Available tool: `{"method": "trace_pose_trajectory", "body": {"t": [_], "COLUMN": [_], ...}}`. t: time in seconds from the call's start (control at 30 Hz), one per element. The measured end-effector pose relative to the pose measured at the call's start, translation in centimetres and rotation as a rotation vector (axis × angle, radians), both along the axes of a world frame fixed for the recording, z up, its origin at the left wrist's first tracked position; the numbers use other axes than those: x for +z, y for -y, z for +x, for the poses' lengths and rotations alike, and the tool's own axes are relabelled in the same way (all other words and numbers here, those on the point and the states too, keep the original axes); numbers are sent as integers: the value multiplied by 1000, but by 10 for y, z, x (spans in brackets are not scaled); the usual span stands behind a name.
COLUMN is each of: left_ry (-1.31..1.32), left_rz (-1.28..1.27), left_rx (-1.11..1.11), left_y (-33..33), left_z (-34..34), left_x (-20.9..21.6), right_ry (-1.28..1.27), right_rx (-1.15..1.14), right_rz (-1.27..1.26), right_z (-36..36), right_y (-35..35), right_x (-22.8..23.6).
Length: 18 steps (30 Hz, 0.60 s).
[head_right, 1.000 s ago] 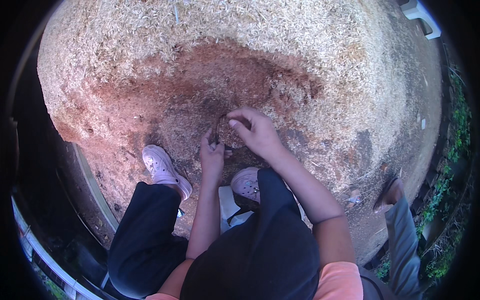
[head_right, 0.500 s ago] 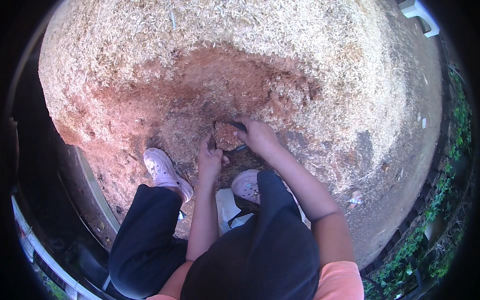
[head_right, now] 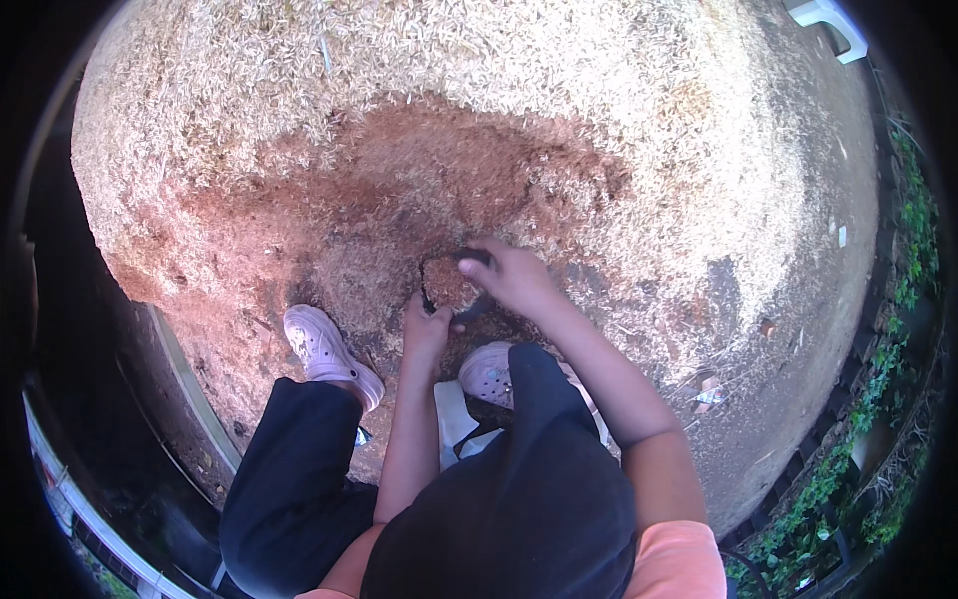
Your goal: The person scoops wood pellets from a large pile into a black plastic bag using a small scoop, then seals the bag. The person repeats this process multiple times, filling and sealing several bags.
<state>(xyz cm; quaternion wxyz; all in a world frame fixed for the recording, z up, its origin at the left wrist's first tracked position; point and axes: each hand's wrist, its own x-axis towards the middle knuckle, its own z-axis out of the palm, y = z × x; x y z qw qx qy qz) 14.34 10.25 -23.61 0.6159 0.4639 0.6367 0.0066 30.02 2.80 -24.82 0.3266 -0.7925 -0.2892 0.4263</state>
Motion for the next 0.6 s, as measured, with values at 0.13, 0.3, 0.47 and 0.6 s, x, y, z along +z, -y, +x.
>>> {"method": "trace_pose_trajectory", "body": {"t": [0.13,0.3,0.47,0.6], "left_ry": [-60,-59,63,35], "left_rz": [-17,-24,5,1], "left_rx": [-31,-74,-83,-118], "left_y": [0,-5,-1,0], "left_z": [-1,-3,-2,1], "left_x": [2,5,4,7], "right_ry": [289,824,734,621], "right_rx": [-96,416,569,361], "right_rz": [159,-11,21,68], "right_z": [19,32,47,52], "right_y": [24,26,11,-1], "right_x": [-8,-33,-60,-55]}}
